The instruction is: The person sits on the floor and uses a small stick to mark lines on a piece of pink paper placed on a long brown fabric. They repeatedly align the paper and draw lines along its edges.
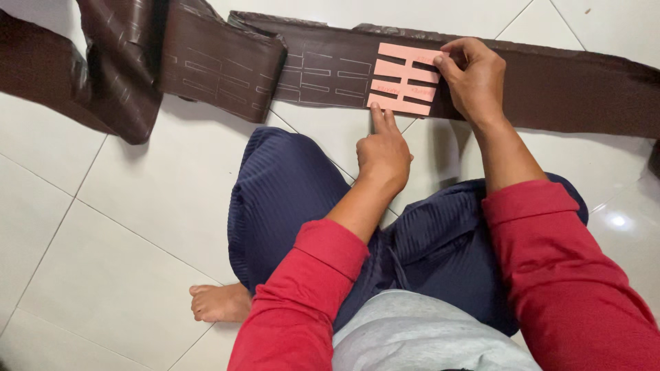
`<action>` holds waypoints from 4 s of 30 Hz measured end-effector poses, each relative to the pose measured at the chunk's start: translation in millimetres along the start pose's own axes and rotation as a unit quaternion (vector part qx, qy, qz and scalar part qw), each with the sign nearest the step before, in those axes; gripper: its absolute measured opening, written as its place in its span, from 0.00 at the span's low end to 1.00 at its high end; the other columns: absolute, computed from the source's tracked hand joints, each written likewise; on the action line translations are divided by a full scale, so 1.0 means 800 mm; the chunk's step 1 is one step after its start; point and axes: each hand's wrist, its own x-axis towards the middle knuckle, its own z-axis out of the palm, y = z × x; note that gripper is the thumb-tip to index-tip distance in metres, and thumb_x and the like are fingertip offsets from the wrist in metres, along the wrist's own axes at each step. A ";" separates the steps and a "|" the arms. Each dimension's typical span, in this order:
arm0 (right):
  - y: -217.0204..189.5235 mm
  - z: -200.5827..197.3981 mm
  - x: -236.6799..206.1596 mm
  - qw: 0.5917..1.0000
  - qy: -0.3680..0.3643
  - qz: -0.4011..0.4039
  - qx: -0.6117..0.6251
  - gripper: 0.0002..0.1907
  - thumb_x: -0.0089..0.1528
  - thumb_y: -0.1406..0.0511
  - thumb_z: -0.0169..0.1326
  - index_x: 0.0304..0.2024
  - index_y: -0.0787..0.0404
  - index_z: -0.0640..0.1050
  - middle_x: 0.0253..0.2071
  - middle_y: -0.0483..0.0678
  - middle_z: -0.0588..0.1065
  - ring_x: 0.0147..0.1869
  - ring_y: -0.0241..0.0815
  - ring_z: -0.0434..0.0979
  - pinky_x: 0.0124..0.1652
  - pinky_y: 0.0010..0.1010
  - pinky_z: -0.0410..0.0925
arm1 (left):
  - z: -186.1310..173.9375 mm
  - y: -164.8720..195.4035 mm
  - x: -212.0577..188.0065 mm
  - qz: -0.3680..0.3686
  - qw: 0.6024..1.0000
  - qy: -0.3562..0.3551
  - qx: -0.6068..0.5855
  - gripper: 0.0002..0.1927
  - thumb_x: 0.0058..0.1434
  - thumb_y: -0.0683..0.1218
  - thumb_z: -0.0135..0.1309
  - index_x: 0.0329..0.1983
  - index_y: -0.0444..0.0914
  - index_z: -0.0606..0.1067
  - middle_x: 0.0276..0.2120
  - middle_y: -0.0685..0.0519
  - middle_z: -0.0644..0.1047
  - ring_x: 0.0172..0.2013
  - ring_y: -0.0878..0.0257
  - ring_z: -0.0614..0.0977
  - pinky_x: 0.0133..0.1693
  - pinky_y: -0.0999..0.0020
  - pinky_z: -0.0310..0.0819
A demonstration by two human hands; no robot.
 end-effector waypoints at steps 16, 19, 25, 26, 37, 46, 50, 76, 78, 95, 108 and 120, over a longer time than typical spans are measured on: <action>-0.019 0.004 -0.002 0.999 0.019 -0.044 -0.014 0.08 0.67 0.67 0.66 0.46 0.65 0.83 0.33 0.47 0.80 0.35 0.33 0.78 0.37 0.26 0.72 | 0.013 0.007 0.014 -0.032 0.999 0.037 0.019 0.48 0.63 0.67 0.51 0.74 0.30 0.53 0.75 0.34 0.46 0.64 0.52 0.72 0.33 0.61 0.78; -0.019 0.004 -0.002 1.000 0.013 -0.027 0.003 0.08 0.67 0.67 0.66 0.46 0.65 0.82 0.34 0.46 0.81 0.35 0.32 0.79 0.37 0.25 0.72 | 0.014 0.004 0.013 -0.033 0.999 0.003 0.011 0.49 0.66 0.65 0.50 0.76 0.30 0.50 0.76 0.33 0.44 0.51 0.54 0.83 0.34 0.63 0.76; -0.009 0.002 0.000 0.999 0.020 -0.025 0.001 0.10 0.65 0.68 0.67 0.46 0.65 0.82 0.34 0.46 0.80 0.35 0.31 0.78 0.37 0.26 0.72 | 0.017 0.003 0.018 -0.034 0.999 -0.021 0.003 0.50 0.65 0.64 0.52 0.77 0.29 0.48 0.77 0.33 0.41 0.52 0.51 0.82 0.34 0.62 0.76; -0.006 0.001 0.000 0.999 0.023 -0.022 0.005 0.10 0.64 0.68 0.67 0.46 0.66 0.81 0.34 0.45 0.80 0.35 0.31 0.77 0.37 0.25 0.72 | 0.019 0.004 0.018 -0.017 0.999 -0.021 0.031 0.48 0.66 0.63 0.51 0.76 0.28 0.50 0.77 0.36 0.42 0.60 0.46 0.70 0.33 0.62 0.76; 0.011 -0.003 0.005 0.999 0.006 -0.011 0.036 0.06 0.65 0.70 0.66 0.43 0.64 0.83 0.34 0.42 0.78 0.36 0.29 0.74 0.39 0.23 0.70 | 0.012 0.010 0.008 -0.030 0.999 -0.038 -0.007 0.54 0.64 0.62 0.54 0.80 0.33 0.41 0.75 0.23 0.37 0.53 0.47 0.82 0.31 0.66 0.72; 0.010 -0.003 0.004 0.998 0.004 -0.004 0.066 0.05 0.65 0.69 0.65 0.42 0.64 0.83 0.35 0.41 0.79 0.37 0.27 0.75 0.39 0.22 0.70 | 0.021 0.012 0.011 -0.021 0.999 0.014 0.041 0.53 0.62 0.48 0.52 0.79 0.48 0.31 0.67 0.10 0.37 0.43 0.53 0.84 0.27 0.69 0.71; 0.009 -0.003 0.003 0.999 0.013 0.024 0.028 0.05 0.64 0.68 0.65 0.41 0.62 0.84 0.32 0.42 0.79 0.35 0.28 0.74 0.37 0.23 0.69 | 0.020 0.013 0.012 -0.019 0.999 -0.033 0.022 0.52 0.64 0.47 0.52 0.80 0.49 0.30 0.69 0.12 0.36 0.38 0.57 0.86 0.28 0.69 0.71; 0.008 -0.003 0.002 0.999 0.013 0.017 0.042 0.05 0.65 0.69 0.66 0.41 0.63 0.83 0.30 0.40 0.74 0.33 0.27 0.68 0.35 0.24 0.66 | 0.039 0.027 0.017 -0.048 0.987 0.100 0.113 0.44 0.63 0.47 0.50 0.79 0.52 0.44 0.71 0.24 0.53 0.27 0.68 0.79 0.26 0.72 0.66; 0.008 -0.003 0.003 0.999 0.013 0.007 0.052 0.04 0.65 0.69 0.66 0.41 0.63 0.83 0.30 0.38 0.75 0.34 0.26 0.69 0.35 0.23 0.66 | 0.037 0.028 0.016 -0.040 0.989 0.081 0.118 0.45 0.63 0.47 0.50 0.80 0.50 0.43 0.70 0.23 0.53 0.27 0.68 0.79 0.25 0.72 0.65; 0.008 -0.005 0.001 0.999 0.011 0.023 0.040 0.04 0.65 0.69 0.66 0.41 0.63 0.83 0.28 0.37 0.74 0.32 0.25 0.68 0.33 0.22 0.65 | 0.034 0.027 0.013 -0.040 0.990 0.069 0.115 0.45 0.64 0.48 0.50 0.80 0.51 0.42 0.71 0.24 0.52 0.29 0.67 0.81 0.27 0.72 0.66; 0.011 -0.005 0.001 0.999 0.014 -0.006 0.043 0.04 0.65 0.69 0.66 0.41 0.64 0.83 0.30 0.37 0.75 0.34 0.25 0.70 0.35 0.21 0.66 | 0.030 0.026 0.010 -0.030 0.989 0.058 0.129 0.46 0.63 0.48 0.51 0.80 0.49 0.41 0.70 0.22 0.52 0.26 0.70 0.79 0.26 0.73 0.64; 0.012 -0.007 -0.001 0.999 0.021 -0.021 0.023 0.05 0.66 0.68 0.65 0.41 0.64 0.83 0.32 0.39 0.76 0.35 0.28 0.72 0.37 0.25 0.68 | 0.023 0.026 0.008 -0.020 0.994 0.032 0.104 0.49 0.62 0.47 0.51 0.80 0.49 0.38 0.70 0.19 0.49 0.28 0.67 0.80 0.26 0.72 0.65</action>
